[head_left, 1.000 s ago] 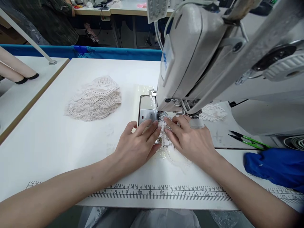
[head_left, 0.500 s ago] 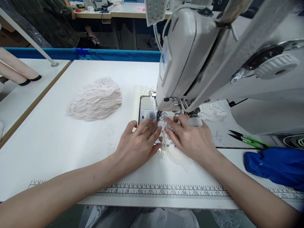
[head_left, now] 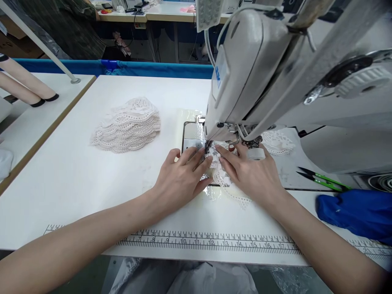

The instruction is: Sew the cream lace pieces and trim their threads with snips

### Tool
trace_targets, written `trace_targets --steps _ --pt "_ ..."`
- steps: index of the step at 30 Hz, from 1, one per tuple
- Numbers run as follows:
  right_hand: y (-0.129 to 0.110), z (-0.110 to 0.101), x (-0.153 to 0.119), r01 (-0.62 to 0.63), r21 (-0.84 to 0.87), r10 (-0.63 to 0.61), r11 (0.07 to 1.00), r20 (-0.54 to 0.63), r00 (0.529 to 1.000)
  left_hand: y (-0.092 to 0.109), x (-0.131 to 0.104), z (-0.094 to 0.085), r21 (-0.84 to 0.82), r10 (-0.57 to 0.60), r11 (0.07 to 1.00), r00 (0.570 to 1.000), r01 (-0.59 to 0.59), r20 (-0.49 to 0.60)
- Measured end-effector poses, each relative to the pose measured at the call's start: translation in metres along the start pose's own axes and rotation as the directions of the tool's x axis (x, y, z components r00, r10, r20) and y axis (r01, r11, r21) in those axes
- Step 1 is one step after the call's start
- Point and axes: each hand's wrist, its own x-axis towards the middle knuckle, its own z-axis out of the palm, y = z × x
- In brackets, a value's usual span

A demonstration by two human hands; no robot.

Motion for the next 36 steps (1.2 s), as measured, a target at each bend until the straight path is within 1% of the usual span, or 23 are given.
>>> trace_targets --steps 3,5,6,7,9,11,13,16,19,21,23,27,29,32,34,36 --pt "0.002 -0.003 -0.001 0.020 0.053 -0.018 0.998 -0.044 0.999 0.001 -0.001 0.001 0.016 -0.001 1.000 1.000 0.001 -0.002" --pt "0.001 -0.008 -0.003 0.059 0.166 -0.046 0.984 -0.085 0.995 0.001 -0.002 0.002 0.029 0.008 1.000 1.000 -0.008 -0.019" --pt "0.000 -0.010 -0.003 0.076 0.234 -0.057 0.969 -0.087 0.995 0.001 -0.002 0.002 0.029 0.016 0.999 0.999 -0.015 -0.030" --pt "-0.001 -0.012 -0.004 0.083 0.298 -0.065 0.951 -0.071 0.995 0.000 -0.003 0.002 0.020 0.024 1.000 0.999 -0.023 -0.039" --pt "-0.004 -0.014 -0.005 0.058 0.388 -0.061 0.920 -0.006 0.998 -0.001 -0.001 0.001 -0.028 0.050 0.998 0.998 -0.051 -0.032" --pt "-0.006 -0.014 -0.006 0.017 0.431 -0.044 0.902 0.051 0.998 -0.004 0.003 -0.001 -0.106 0.074 0.992 0.997 -0.072 0.012" --pt "-0.006 -0.013 -0.006 -0.014 0.464 -0.019 0.886 0.065 0.998 -0.008 0.011 -0.003 -0.175 0.080 0.982 0.994 -0.066 0.073" --pt "-0.005 -0.009 -0.005 -0.088 0.492 0.063 0.866 0.067 0.996 -0.015 0.025 -0.002 -0.236 0.051 0.971 0.993 -0.024 0.109" --pt "-0.006 -0.008 -0.003 -0.165 0.479 0.143 0.862 0.081 0.986 -0.021 0.037 0.001 -0.323 -0.042 0.943 0.992 0.080 0.121" --pt "-0.007 -0.007 -0.002 -0.169 0.481 0.145 0.860 0.088 0.986 -0.023 0.040 0.002 -0.384 -0.112 0.909 0.982 0.164 0.153" --pt "-0.008 -0.007 -0.001 -0.155 0.492 0.137 0.857 0.073 0.988 -0.023 0.041 0.000 -0.433 -0.150 0.874 0.971 0.218 0.187" --pt "-0.009 -0.005 -0.002 -0.126 0.520 0.161 0.845 -0.022 0.987 -0.023 0.039 -0.005 -0.498 -0.169 0.830 0.964 0.252 0.207" --pt "-0.008 -0.004 -0.002 -0.115 0.535 0.173 0.837 -0.059 0.983 -0.024 0.037 -0.005 -0.515 -0.156 0.824 0.968 0.236 0.195" --pt "-0.007 -0.004 -0.003 -0.092 0.550 0.162 0.830 -0.080 0.984 -0.025 0.033 -0.001 -0.517 -0.121 0.836 0.981 0.182 0.150" --pt "-0.006 -0.004 -0.003 -0.044 0.550 0.122 0.834 -0.105 0.987 -0.026 0.029 0.003 -0.476 -0.079 0.872 0.993 0.113 0.092" --pt "-0.006 -0.004 -0.004 0.041 0.530 0.054 0.847 -0.162 0.985 -0.027 0.025 0.005 -0.373 0.007 0.928 1.000 -0.007 0.000"
